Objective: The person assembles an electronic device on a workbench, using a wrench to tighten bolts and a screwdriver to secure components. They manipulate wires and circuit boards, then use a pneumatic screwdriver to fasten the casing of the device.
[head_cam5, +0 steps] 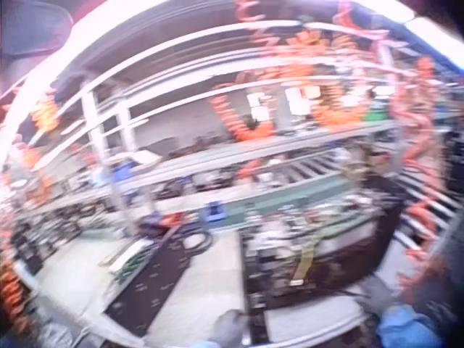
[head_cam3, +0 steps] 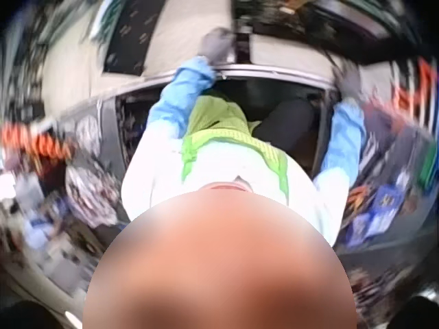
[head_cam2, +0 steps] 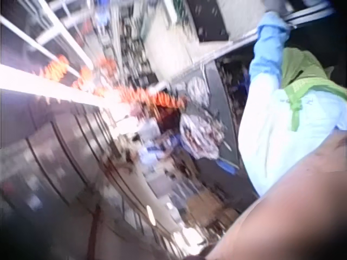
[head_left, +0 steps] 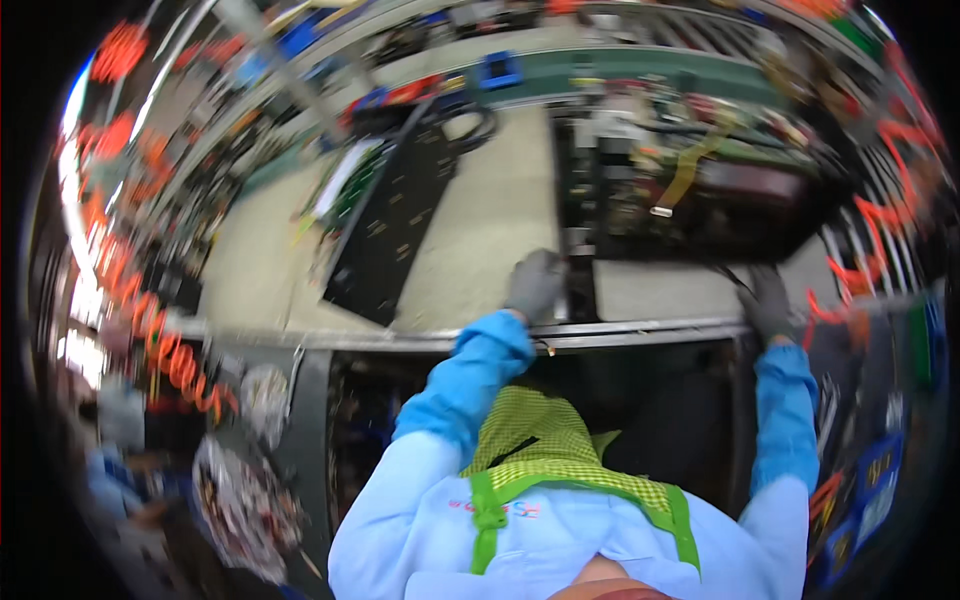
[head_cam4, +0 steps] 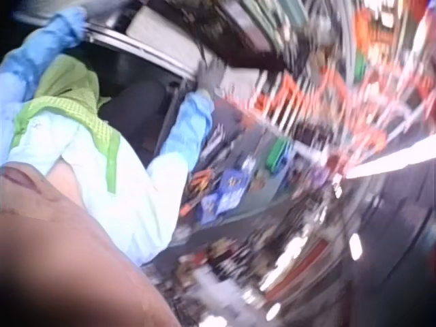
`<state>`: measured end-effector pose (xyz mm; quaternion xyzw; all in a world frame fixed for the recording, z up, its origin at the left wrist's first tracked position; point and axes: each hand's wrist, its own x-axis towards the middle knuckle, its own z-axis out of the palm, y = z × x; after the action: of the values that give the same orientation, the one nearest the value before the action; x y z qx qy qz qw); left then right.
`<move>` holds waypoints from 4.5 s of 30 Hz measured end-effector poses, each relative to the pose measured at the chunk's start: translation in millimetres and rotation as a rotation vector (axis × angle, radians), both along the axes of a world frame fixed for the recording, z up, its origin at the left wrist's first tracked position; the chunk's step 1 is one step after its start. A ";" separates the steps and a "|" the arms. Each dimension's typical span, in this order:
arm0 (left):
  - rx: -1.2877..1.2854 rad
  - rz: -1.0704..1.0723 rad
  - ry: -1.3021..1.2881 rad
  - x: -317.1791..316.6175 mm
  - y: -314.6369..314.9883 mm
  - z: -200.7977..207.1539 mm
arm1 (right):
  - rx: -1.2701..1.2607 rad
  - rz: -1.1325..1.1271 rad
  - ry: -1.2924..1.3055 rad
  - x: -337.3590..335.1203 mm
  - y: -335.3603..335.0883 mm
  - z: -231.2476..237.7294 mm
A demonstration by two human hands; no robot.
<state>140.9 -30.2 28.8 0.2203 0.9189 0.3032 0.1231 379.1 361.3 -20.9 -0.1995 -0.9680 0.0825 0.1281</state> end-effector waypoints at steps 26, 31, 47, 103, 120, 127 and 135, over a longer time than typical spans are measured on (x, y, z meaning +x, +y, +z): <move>0.868 0.129 -0.325 -165.8 72.1 35.7 | 0.242 -0.107 0.076 -29.2 -41.7 1.1; 0.681 0.070 -0.204 -182.6 120.5 41.4 | 0.306 -0.292 -0.080 -38.3 -54.8 0.8; 0.657 -0.188 0.057 -93.7 55.7 -30.1 | 0.128 -0.224 -0.195 -44.0 -52.8 24.2; 0.134 -0.209 -0.382 -101.0 141.8 111.8 | -0.589 0.035 0.666 9.8 -47.9 218.7; 0.023 -0.311 -0.417 -68.3 148.4 136.2 | -0.039 -0.840 0.203 293.9 -134.8 85.8; 0.006 -0.296 -0.199 -75.2 155.4 133.8 | 0.016 -0.798 -0.250 272.1 -90.4 70.7; 0.156 -0.237 0.608 -20.1 111.7 185.6 | 0.263 -0.559 -0.112 275.8 -74.0 119.0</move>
<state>120.9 81.5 214.3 0.4147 0.8555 0.2767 -0.1397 654.9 287.4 98.1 -0.4438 -0.8836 -0.0929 0.1168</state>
